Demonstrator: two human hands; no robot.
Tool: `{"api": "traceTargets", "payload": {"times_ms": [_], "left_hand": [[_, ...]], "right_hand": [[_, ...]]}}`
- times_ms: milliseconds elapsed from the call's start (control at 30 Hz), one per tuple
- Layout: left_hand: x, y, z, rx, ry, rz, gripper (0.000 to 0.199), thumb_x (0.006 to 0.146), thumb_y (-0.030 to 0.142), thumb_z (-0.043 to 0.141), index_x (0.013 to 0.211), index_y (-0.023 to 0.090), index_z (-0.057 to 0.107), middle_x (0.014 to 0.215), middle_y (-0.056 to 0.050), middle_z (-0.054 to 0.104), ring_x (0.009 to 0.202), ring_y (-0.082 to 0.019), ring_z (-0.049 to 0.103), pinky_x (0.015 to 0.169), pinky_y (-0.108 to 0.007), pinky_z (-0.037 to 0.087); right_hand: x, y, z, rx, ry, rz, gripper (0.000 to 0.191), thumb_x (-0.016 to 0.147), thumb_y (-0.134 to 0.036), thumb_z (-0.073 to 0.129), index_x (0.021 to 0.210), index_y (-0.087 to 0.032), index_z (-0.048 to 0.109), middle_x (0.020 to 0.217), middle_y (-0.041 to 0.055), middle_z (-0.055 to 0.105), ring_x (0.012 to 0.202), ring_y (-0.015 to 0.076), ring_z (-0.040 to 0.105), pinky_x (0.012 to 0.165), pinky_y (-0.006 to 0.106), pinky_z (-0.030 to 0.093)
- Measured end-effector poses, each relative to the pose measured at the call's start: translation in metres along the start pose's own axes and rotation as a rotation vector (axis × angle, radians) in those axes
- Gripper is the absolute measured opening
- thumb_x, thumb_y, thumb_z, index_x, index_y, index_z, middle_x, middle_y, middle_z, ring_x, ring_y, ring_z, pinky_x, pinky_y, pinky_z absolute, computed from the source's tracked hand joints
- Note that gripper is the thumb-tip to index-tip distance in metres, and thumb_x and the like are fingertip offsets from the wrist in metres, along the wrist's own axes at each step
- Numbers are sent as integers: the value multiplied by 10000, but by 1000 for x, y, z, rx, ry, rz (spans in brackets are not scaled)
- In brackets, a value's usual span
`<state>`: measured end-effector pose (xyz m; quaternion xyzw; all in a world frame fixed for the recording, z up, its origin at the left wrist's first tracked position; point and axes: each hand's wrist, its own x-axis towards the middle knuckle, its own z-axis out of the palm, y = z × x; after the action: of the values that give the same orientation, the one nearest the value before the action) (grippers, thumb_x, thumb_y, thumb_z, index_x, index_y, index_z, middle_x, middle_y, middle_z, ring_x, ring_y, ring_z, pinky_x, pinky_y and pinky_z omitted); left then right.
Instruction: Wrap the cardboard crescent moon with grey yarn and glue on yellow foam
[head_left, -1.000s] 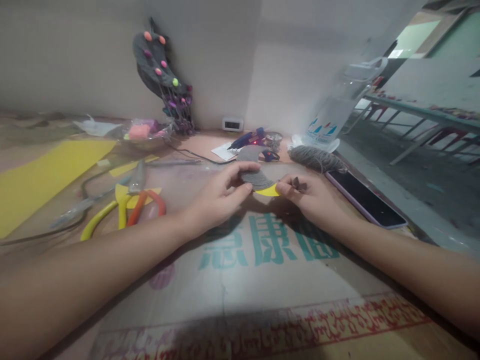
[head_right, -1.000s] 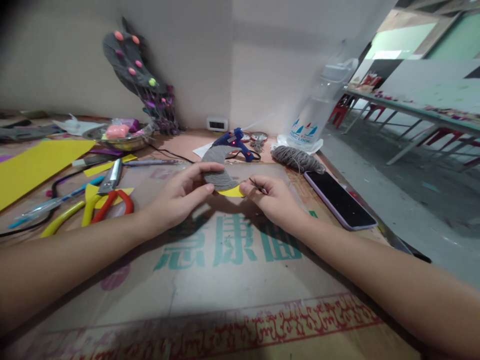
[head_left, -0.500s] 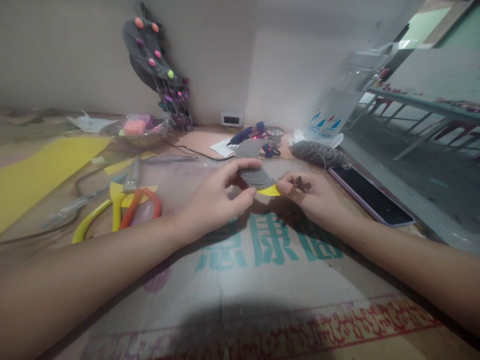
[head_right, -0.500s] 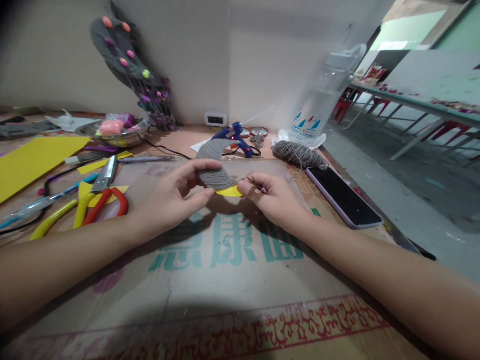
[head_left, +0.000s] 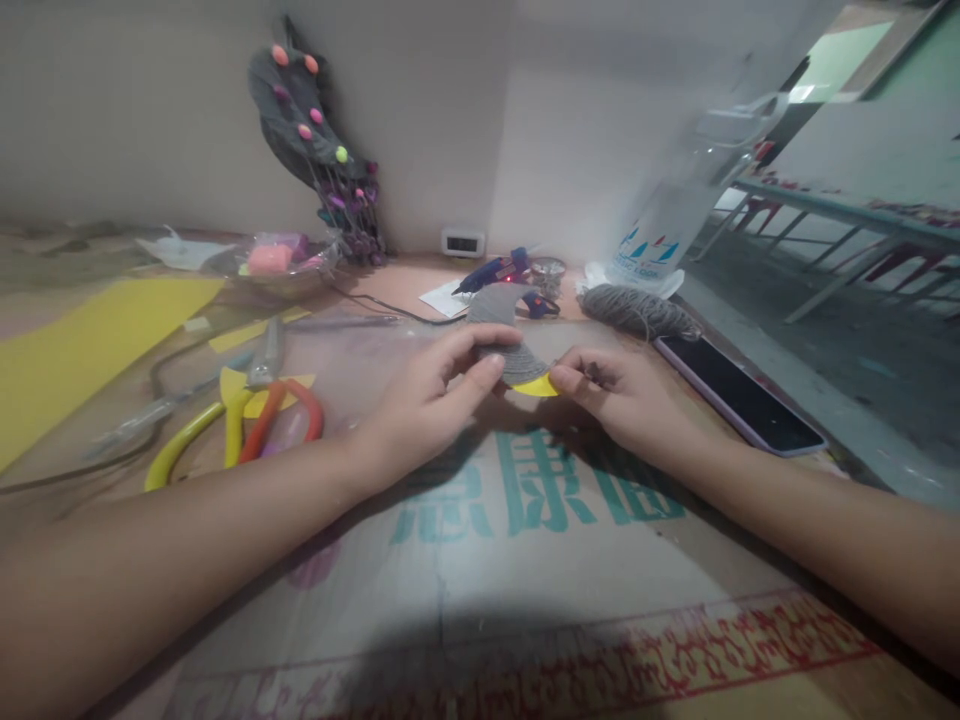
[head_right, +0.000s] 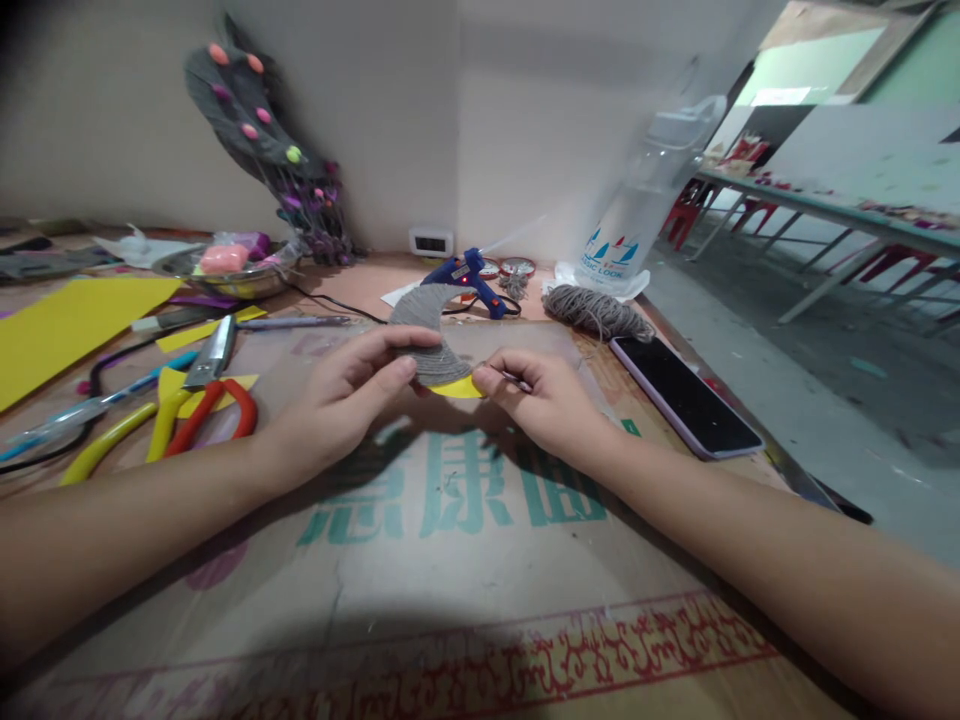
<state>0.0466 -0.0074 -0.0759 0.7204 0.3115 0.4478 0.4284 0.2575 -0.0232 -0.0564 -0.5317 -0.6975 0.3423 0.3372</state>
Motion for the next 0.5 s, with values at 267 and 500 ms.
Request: {"api": "traceTargets", "payload": {"times_ms": [267, 500], "left_hand": [[10, -2, -1, -176, 98, -64, 503, 870, 261, 620, 1348, 226, 464, 801, 1, 656, 691, -131, 615, 684, -267, 503], [14, -9, -5, -118, -46, -221, 307, 861, 471, 608, 773, 177, 626, 671, -16, 625, 559, -119, 553, 501, -242, 419]], "right_hand": [[0, 4, -3, -130, 101, -208, 462, 848, -616, 527, 639, -204, 533, 583, -1, 520, 544, 126, 471, 508, 252, 354], [-2, 2, -3, -151, 17, -168, 438, 879, -581, 499, 661, -203, 540, 580, 7, 536, 531, 129, 469, 496, 254, 345]]}}
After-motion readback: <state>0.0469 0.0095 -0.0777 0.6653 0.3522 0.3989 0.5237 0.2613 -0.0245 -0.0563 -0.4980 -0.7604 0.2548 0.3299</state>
